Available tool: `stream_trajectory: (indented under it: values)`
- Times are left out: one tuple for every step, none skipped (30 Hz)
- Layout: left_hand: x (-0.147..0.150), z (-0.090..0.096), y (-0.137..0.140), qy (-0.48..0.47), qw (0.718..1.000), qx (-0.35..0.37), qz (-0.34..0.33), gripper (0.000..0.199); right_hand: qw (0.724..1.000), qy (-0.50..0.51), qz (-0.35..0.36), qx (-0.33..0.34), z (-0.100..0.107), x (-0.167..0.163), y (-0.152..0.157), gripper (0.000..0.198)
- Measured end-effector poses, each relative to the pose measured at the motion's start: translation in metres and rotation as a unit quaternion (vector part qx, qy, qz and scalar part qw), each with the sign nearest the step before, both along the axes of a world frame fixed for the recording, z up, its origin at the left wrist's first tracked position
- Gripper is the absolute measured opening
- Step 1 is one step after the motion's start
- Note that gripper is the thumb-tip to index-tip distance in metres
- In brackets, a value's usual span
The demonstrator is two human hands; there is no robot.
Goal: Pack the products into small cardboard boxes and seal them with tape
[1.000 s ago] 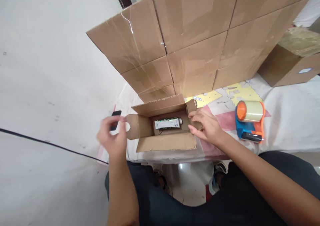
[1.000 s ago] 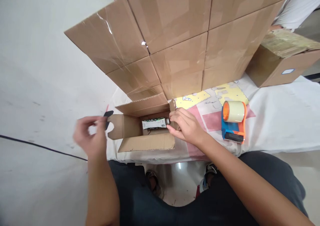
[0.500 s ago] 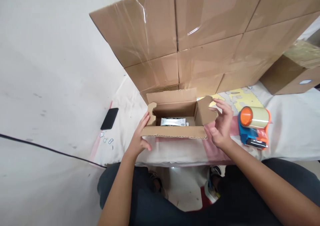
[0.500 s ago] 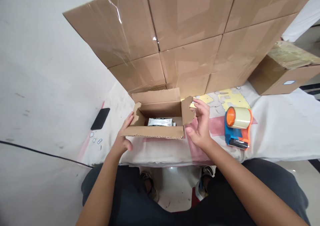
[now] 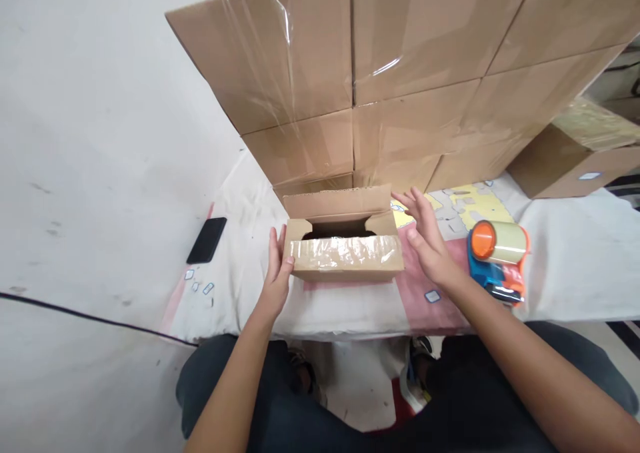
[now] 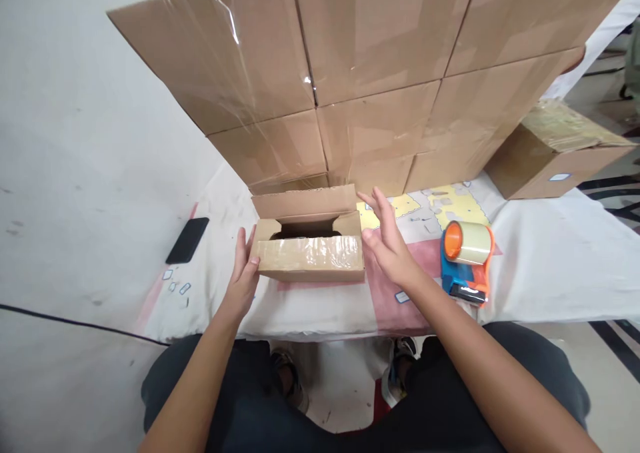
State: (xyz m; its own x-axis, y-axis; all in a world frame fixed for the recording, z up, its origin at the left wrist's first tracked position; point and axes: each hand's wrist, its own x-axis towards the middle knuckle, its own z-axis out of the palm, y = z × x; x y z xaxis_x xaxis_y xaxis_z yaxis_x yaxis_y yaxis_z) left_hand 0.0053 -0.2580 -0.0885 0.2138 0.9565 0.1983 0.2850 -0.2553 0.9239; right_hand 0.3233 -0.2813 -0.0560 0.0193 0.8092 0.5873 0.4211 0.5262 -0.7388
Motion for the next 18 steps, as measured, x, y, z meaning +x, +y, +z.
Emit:
stream_trajectory:
  values:
    - [0.000, -0.001, -0.001, 0.010, 1.000, -0.006, -0.009, 0.069, 1.000, 0.002, 0.010, -0.006, 0.003, 0.001, 0.002, 0.066]
    - [0.000, -0.001, -0.003, 0.022, 1.000, -0.003, -0.012, 0.068, 1.000, -0.001, 0.016, -0.003, 0.006, 0.003, 0.003, 0.064]
    - [0.000, 0.000, -0.006, 0.033, 0.999, 0.007, -0.011, 0.069, 1.000, -0.018, 0.017, 0.007, 0.009, 0.005, 0.003, 0.061]
    - [0.001, 0.001, -0.009, 0.039, 0.999, 0.023, -0.010, 0.070, 0.998, -0.050, 0.014, 0.019, 0.011, 0.008, 0.002, 0.058]
    - [0.001, 0.003, -0.011, 0.044, 0.998, 0.046, -0.011, 0.070, 0.995, -0.095, 0.008, 0.032, 0.014, 0.010, 0.000, 0.056]
    - [0.002, 0.006, -0.012, 0.052, 0.996, 0.075, -0.020, 0.068, 0.989, -0.144, 0.003, 0.040, 0.016, 0.012, -0.003, 0.054]
    - [0.001, 0.010, -0.012, 0.066, 0.992, 0.107, -0.033, 0.062, 0.981, -0.189, -0.003, 0.045, 0.018, 0.014, -0.005, 0.053]
    - [0.001, 0.013, -0.012, 0.085, 0.985, 0.140, -0.049, 0.055, 0.974, -0.223, -0.006, 0.045, 0.020, 0.016, -0.008, 0.054]
    - [0.000, 0.018, -0.010, 0.109, 0.977, 0.170, -0.066, 0.048, 0.969, -0.242, -0.010, 0.043, 0.021, 0.017, -0.011, 0.055]
    - [-0.001, 0.022, -0.009, 0.135, 0.969, 0.192, -0.082, 0.043, 0.967, -0.251, -0.013, 0.039, 0.022, 0.017, -0.013, 0.055]
    - [-0.002, 0.027, -0.007, 0.160, 0.961, 0.206, -0.093, 0.041, 0.966, -0.257, -0.017, 0.033, 0.022, 0.017, -0.015, 0.055]
    - [-0.003, 0.031, -0.006, 0.182, 0.956, 0.210, -0.097, 0.040, 0.964, -0.264, -0.020, 0.028, 0.022, 0.016, -0.017, 0.054]
    - [-0.003, 0.035, -0.005, 0.204, 0.952, 0.208, -0.094, 0.040, 0.961, -0.275, -0.025, 0.023, 0.022, 0.015, -0.019, 0.053]
    - [-0.003, 0.039, -0.005, 0.228, 0.948, 0.205, -0.089, 0.040, 0.956, -0.290, -0.031, 0.020, 0.021, 0.014, -0.021, 0.054]
    - [-0.003, 0.042, -0.006, 0.254, 0.942, 0.203, -0.083, 0.040, 0.951, -0.308, -0.039, 0.018, 0.020, 0.012, -0.024, 0.055]
    - [-0.002, 0.044, -0.008, 0.279, 0.935, 0.204, -0.079, 0.038, 0.944, -0.327, -0.047, 0.017, 0.019, 0.010, -0.027, 0.057]
    - [-0.002, 0.045, -0.009, 0.302, 0.926, 0.212, -0.075, 0.037, 0.937, -0.343, -0.058, 0.017, 0.017, 0.009, -0.030, 0.060]
    - [-0.001, 0.045, -0.011, 0.320, 0.917, 0.226, -0.071, 0.040, 0.932, -0.356, -0.071, 0.018, 0.016, 0.009, -0.035, 0.063]
